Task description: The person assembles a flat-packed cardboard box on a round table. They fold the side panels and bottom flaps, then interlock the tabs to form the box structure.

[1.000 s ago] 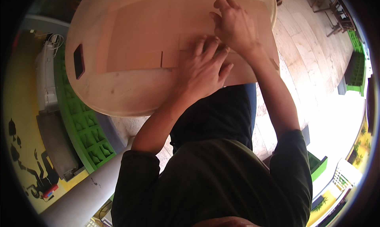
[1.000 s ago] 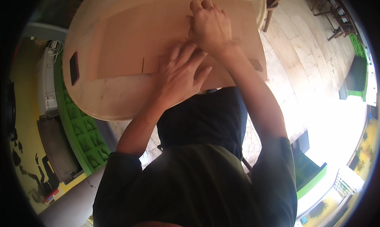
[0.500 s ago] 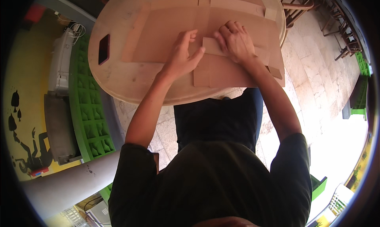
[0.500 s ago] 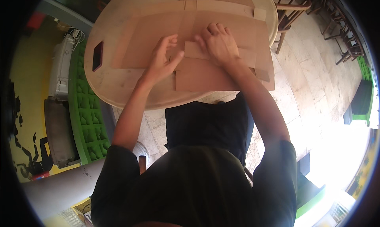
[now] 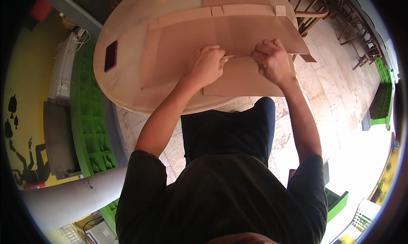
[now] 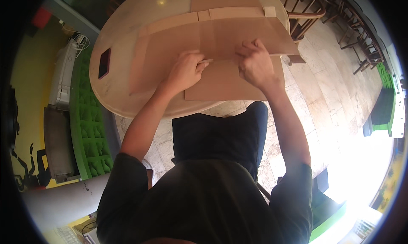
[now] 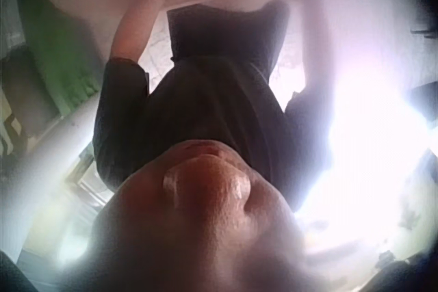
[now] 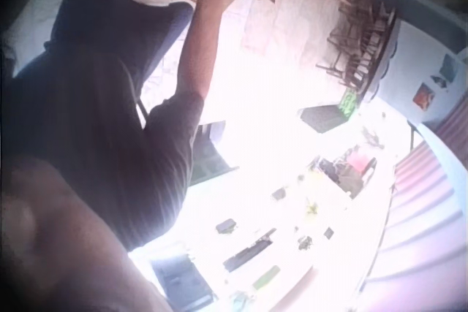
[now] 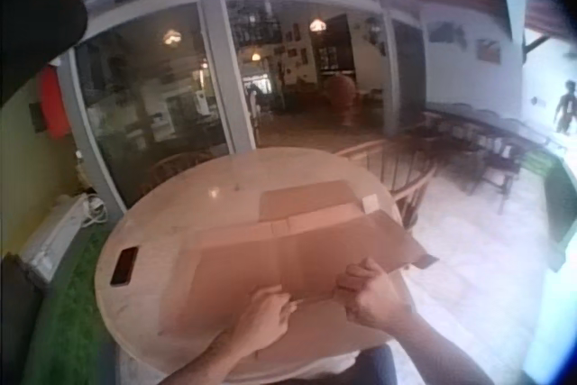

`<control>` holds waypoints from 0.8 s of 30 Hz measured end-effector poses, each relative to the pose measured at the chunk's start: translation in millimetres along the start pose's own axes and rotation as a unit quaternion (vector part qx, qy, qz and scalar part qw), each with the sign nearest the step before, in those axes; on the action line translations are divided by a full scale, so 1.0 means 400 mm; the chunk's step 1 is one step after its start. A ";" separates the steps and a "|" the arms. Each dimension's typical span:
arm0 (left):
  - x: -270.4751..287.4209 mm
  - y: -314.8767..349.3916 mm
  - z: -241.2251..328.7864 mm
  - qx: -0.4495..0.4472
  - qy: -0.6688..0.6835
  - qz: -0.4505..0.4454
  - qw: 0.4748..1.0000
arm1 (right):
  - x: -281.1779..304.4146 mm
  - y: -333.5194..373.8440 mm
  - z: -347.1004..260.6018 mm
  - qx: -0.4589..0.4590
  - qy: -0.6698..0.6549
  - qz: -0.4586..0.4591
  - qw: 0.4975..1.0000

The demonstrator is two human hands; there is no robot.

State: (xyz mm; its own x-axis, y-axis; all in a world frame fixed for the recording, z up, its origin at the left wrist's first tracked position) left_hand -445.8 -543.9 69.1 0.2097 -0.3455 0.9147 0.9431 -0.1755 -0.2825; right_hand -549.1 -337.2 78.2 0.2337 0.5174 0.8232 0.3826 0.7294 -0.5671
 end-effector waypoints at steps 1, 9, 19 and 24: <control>-0.008 -0.012 -0.002 -0.001 0.012 -0.017 1.000 | -0.013 0.031 -0.003 -0.002 0.001 0.010 1.000; -0.063 -0.027 -0.050 0.082 0.132 0.143 0.977 | -0.082 0.133 -0.029 -0.124 -0.053 -0.013 0.991; -0.131 0.028 -0.008 -0.031 -0.057 0.120 0.991 | -0.013 0.072 -0.046 -0.180 -0.062 -0.157 0.969; -0.123 0.043 0.007 -0.022 -0.058 0.096 0.993 | -0.061 -0.023 -0.009 -0.255 -0.100 -0.301 0.913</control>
State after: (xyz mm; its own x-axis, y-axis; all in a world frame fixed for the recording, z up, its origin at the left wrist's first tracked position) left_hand -439.0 -527.2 20.1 0.4161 -0.2682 0.8689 0.8709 -0.1575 -0.4656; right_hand -555.0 -358.0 63.5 -0.3041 0.1996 0.9315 0.7670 0.6312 0.1151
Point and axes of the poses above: each hand's wrist, its own y-axis away from the middle knuckle, its own x-axis out of the back of the hand, z = x × y, the point moved 3 cm from there along -y, towards the middle knuckle, and after that the axes turned 13 degrees about -x, right-handed, at the moved point
